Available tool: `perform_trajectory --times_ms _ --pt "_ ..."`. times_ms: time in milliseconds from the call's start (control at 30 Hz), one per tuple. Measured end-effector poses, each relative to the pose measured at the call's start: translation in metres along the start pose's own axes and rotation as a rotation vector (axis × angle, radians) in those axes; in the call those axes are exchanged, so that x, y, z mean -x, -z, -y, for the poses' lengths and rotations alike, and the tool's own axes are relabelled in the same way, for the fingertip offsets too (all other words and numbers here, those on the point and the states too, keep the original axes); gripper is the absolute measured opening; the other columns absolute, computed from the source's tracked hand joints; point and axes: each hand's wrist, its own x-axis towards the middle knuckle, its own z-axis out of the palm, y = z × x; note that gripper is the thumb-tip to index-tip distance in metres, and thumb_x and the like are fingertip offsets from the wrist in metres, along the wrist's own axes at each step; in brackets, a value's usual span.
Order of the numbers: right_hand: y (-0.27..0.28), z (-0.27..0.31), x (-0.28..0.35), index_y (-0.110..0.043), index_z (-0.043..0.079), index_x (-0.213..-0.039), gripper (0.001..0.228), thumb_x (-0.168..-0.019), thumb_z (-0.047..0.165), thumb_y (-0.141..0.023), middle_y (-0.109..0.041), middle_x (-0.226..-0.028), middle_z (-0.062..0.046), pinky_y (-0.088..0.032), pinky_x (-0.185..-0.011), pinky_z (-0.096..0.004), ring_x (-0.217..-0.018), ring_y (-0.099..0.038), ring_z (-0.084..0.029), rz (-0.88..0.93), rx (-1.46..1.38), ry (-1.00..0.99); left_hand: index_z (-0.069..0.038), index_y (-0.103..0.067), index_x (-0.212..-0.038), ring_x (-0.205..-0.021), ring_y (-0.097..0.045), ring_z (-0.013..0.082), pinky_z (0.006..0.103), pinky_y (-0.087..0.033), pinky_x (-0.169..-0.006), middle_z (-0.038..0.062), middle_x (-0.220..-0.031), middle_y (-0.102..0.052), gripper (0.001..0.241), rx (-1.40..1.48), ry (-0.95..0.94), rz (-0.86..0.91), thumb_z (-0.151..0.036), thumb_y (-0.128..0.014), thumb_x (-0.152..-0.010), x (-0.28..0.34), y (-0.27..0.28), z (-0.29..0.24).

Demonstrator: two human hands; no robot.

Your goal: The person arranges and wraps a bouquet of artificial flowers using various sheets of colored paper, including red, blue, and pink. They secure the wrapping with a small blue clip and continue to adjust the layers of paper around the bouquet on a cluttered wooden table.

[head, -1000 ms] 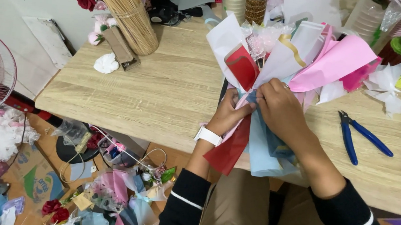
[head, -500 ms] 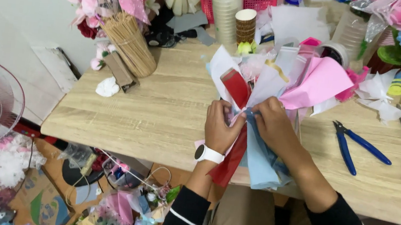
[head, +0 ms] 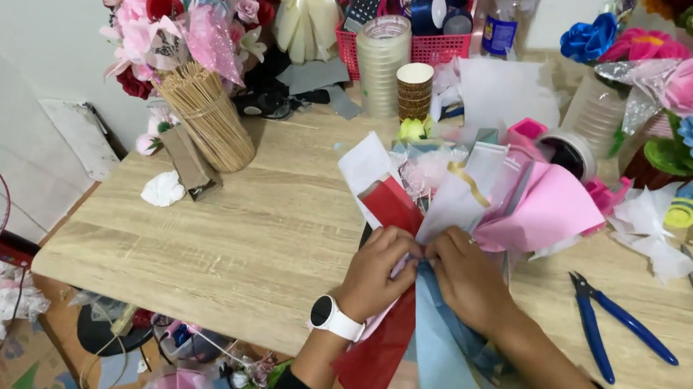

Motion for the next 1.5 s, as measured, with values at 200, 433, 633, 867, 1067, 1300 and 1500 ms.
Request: perform_trajectory --times_ms 200,433,633,867,1067,1300,1500 --pt "0.028 0.008 -0.012 -0.06 0.012 -0.101 0.007 -0.099 0.015 -0.055 -0.054 -0.09 -0.005 -0.051 -0.076 -0.039 -0.09 -0.062 -0.03 0.075 -0.215 -0.038 -0.014 -0.067 -0.098 -0.093 -0.062 0.0293 0.0371 -0.053 -0.083 0.005 -0.097 -0.061 0.008 0.03 -0.074 -0.063 -0.01 -0.064 -0.093 -0.001 0.002 -0.003" --pt "0.019 -0.007 -0.011 -0.058 0.013 -0.094 0.009 -0.099 0.018 -0.052 -0.052 -0.091 -0.006 -0.051 -0.073 -0.04 -0.088 -0.06 -0.032 0.127 -0.109 -0.006 -0.013 -0.068 -0.098 -0.091 -0.062 0.0294 0.0375 -0.054 -0.08 0.006 -0.097 -0.063 0.009 -0.058 -0.137 -0.068 -0.009 -0.064 -0.091 -0.003 0.001 0.003" --pt "0.029 -0.002 -0.008 -0.058 0.009 -0.105 0.013 -0.102 0.014 -0.047 -0.055 -0.095 -0.011 -0.051 -0.077 -0.043 -0.09 -0.06 -0.035 0.111 -0.295 0.003 -0.009 -0.067 -0.095 -0.09 -0.063 0.0341 0.0413 -0.054 -0.08 0.009 -0.096 -0.063 0.005 0.0 -0.163 -0.048 -0.007 -0.065 -0.092 -0.004 -0.002 0.003" --pt "0.025 0.002 -0.005 -0.059 0.012 -0.107 0.012 -0.103 0.016 -0.048 -0.052 -0.096 -0.01 -0.049 -0.072 -0.043 -0.09 -0.058 -0.034 0.094 -0.217 0.005 -0.008 -0.065 -0.096 -0.092 -0.063 0.0354 0.0424 -0.053 -0.08 0.01 -0.096 -0.062 0.005 -0.039 -0.19 -0.047 -0.005 -0.062 -0.093 0.0 0.0 0.003" --pt "0.023 0.0 -0.008 -0.06 0.013 -0.101 0.01 -0.101 0.016 -0.05 -0.052 -0.094 -0.008 -0.05 -0.073 -0.042 -0.089 -0.058 -0.031 0.154 -0.217 -0.056 -0.007 -0.066 -0.103 -0.094 -0.064 0.0347 0.0429 -0.053 -0.084 0.01 -0.098 -0.063 0.012 0.035 -0.15 -0.046 -0.004 -0.064 -0.092 -0.003 0.003 -0.006" --pt "0.01 -0.08 0.013 -0.072 0.013 -0.108 0.02 -0.096 0.024 -0.06 -0.062 -0.084 -0.003 -0.056 -0.075 -0.033 -0.08 -0.067 -0.026 -0.118 -0.382 0.199 -0.006 -0.068 -0.108 -0.096 -0.062 0.0374 0.0453 -0.052 -0.085 0.013 -0.098 -0.061 0.016 0.109 -0.11 -0.022 -0.007 -0.065 -0.092 -0.006 0.007 -0.003" --pt "0.161 -0.009 0.057 -0.061 0.021 -0.124 0.038 -0.097 0.044 -0.047 -0.063 -0.123 -0.004 -0.055 -0.08 -0.05 -0.12 -0.062 -0.029 0.544 0.318 -0.917 -0.009 -0.066 -0.118 -0.106 -0.059 0.0262 0.0364 -0.048 -0.093 0.01 -0.11 -0.061 0.021 0.071 -0.058 0.004 -0.014 -0.057 -0.1 -0.004 0.007 -0.009"
